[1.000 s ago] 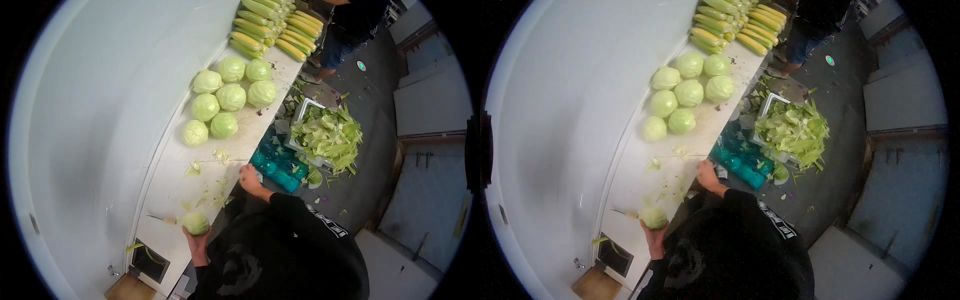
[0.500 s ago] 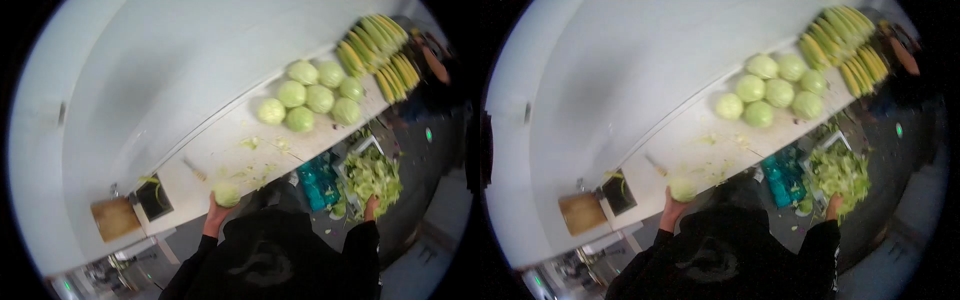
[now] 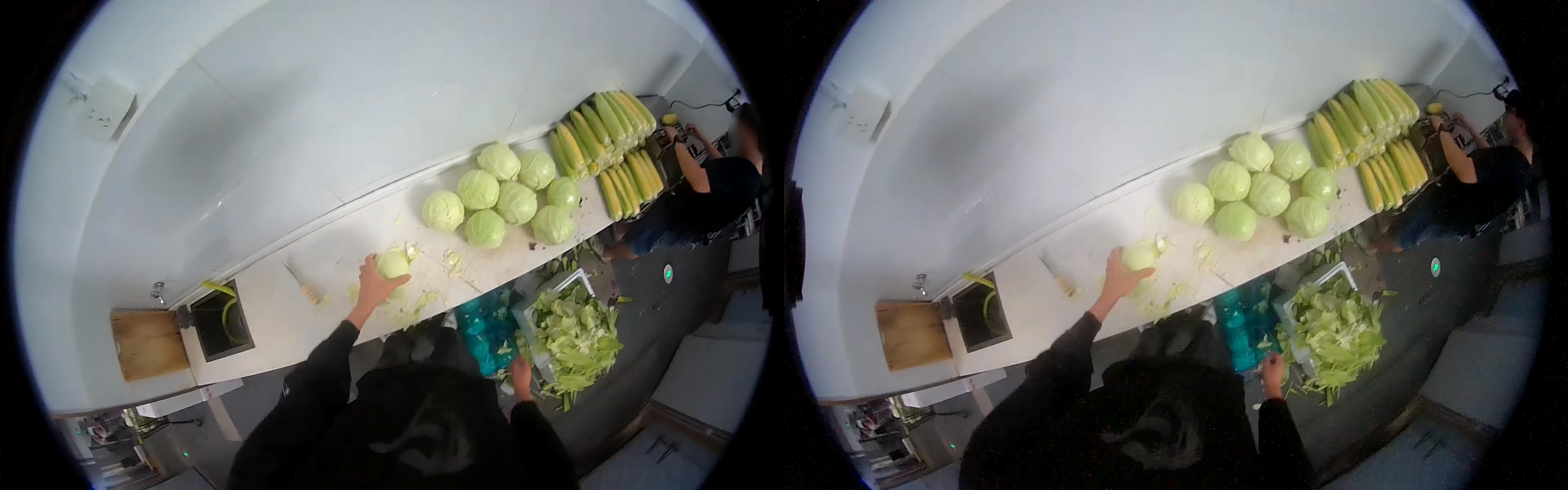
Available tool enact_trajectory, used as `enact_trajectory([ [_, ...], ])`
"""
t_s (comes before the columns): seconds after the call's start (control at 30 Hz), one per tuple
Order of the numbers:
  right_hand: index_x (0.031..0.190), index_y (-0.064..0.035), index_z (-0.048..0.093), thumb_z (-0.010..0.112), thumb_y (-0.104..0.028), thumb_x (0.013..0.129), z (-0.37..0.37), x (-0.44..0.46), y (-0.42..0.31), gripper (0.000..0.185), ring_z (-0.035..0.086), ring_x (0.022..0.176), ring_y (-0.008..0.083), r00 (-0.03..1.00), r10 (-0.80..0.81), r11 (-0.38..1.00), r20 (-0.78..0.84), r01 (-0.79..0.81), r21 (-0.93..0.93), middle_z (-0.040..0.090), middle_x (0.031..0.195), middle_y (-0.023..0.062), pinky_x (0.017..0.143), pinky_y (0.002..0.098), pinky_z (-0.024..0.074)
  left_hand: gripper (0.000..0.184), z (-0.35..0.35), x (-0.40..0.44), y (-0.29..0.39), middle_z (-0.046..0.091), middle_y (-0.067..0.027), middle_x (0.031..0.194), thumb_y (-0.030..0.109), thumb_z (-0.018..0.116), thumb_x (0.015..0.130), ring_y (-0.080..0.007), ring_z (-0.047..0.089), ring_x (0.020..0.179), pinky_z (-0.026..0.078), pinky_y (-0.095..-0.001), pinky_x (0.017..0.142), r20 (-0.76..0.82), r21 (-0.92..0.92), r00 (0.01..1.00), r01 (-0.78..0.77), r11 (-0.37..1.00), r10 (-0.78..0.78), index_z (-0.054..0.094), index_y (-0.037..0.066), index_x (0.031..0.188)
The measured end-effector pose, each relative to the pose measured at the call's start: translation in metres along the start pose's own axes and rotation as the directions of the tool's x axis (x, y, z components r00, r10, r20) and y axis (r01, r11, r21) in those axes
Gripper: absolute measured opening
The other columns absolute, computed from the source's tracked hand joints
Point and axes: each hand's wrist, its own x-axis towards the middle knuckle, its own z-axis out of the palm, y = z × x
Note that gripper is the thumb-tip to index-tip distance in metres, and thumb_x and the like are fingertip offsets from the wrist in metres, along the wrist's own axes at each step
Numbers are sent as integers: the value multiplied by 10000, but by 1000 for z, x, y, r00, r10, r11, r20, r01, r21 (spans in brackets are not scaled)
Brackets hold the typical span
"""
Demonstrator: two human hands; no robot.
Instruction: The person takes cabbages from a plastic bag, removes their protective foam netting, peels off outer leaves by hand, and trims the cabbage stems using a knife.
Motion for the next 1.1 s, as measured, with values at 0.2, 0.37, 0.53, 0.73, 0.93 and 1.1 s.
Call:
enact_trajectory([
  [0.2,891,-17,603,543,-261,919,-12,-81,173,253,606,700,260,976,219,971,-12,-217,98,595,706,101,613,421,460,1093,31,106,47,337,-289,1326,459,856,547,-478,379,1171,389,-608,869,174,571,961,-275,773,214,314,103,1427],
  [0.37,852,-50,587,600,-269,882,-40,-171,82,221,617,771,216,943,323,943,77,-328,64,620,806,123,641,422,469,1093,58,167,30,324,-273,1366,429,853,556,-496,321,1243,366,-630,869,187,639,936,-348,686,300,302,119,1447],
  [0.53,876,-50,597,609,-285,878,-51,-130,57,236,625,764,238,928,335,939,165,-344,26,630,819,135,652,430,476,1160,74,186,33,225,-301,1455,438,853,549,-537,226,1315,298,-683,951,249,599,946,-317,735,205,237,135,1485],
  [0.73,905,-49,608,619,-306,872,-84,-45,11,259,636,755,266,911,249,967,329,-214,-140,641,833,148,664,439,484,1217,53,156,37,88,-313,1521,455,838,571,-546,48,1389,205,-760,975,163,515,945,-328,792,285,139,143,1517],
  [0.93,934,-48,619,629,-326,867,-73,72,-91,286,646,747,293,792,260,906,552,-2,-424,652,848,162,676,449,492,780,-17,56,2,317,-301,1400,400,683,800,-462,334,1290,373,-553,998,-22,229,943,-318,920,332,340,55,1411],
  [1.1,949,-34,630,628,-349,870,32,80,-240,325,662,752,290,628,139,704,766,481,-522,665,833,163,686,425,507,527,-98,-79,-134,571,-149,1182,288,699,839,-267,553,1084,482,-392,874,-459,-304,886,-90,949,-63,510,46,1267],
])
